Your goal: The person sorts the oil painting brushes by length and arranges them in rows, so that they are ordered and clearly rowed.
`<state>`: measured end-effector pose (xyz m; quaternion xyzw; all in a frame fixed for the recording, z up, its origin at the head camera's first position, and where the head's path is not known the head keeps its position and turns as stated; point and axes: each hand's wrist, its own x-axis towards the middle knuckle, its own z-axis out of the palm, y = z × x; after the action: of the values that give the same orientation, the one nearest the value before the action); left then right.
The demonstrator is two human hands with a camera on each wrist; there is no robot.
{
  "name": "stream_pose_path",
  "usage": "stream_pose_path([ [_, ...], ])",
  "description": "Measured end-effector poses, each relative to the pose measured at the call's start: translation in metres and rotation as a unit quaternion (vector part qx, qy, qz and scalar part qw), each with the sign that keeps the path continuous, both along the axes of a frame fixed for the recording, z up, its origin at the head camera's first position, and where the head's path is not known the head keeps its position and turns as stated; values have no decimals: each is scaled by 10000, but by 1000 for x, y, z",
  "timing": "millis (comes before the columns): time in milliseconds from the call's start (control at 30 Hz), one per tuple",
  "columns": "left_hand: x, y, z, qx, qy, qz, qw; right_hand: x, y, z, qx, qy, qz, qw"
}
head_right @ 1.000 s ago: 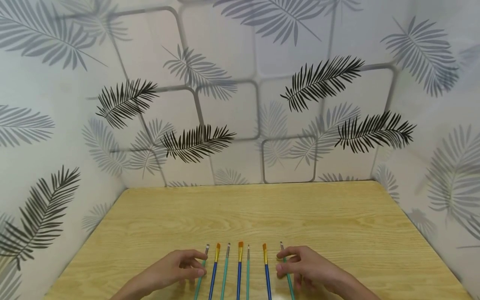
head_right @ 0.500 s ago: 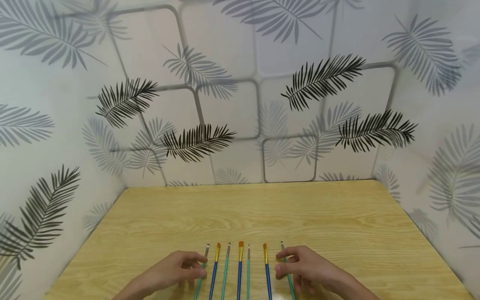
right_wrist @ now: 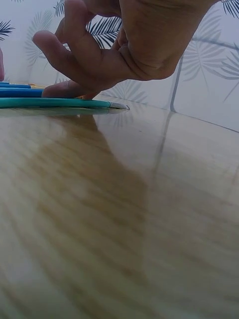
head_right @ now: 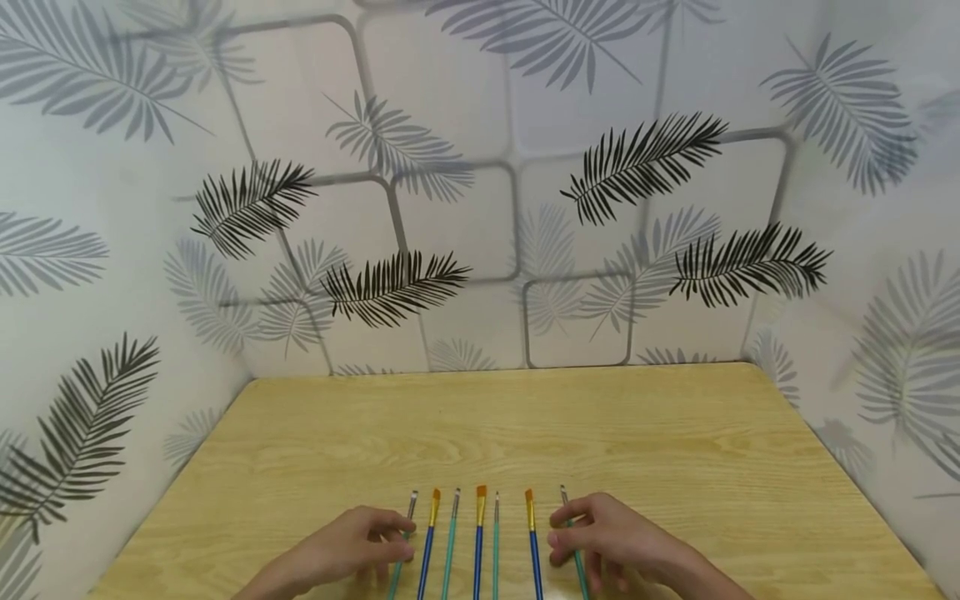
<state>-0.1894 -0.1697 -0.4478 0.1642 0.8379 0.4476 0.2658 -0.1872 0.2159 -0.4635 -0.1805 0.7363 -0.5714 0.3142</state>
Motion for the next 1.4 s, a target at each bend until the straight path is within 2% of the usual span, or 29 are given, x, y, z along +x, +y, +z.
stream_pose_path([
  [400, -3, 10, 0, -530, 123, 172, 9984, 0, -4, 3, 155, 22, -107, 9998],
  [833, -4, 17, 2, -588, 77, 164, 9981, -1, -7, 5, 315, -20, -290, 9991],
  [1067, -4, 20, 1, -600, 240, 134, 9978, 1, -10, 4, 261, 200, -257, 9991],
  [1400, -6, 26, 0, -838, 608, 358, 9940, -2, -20, 4, 572, 364, -398, 9969],
])
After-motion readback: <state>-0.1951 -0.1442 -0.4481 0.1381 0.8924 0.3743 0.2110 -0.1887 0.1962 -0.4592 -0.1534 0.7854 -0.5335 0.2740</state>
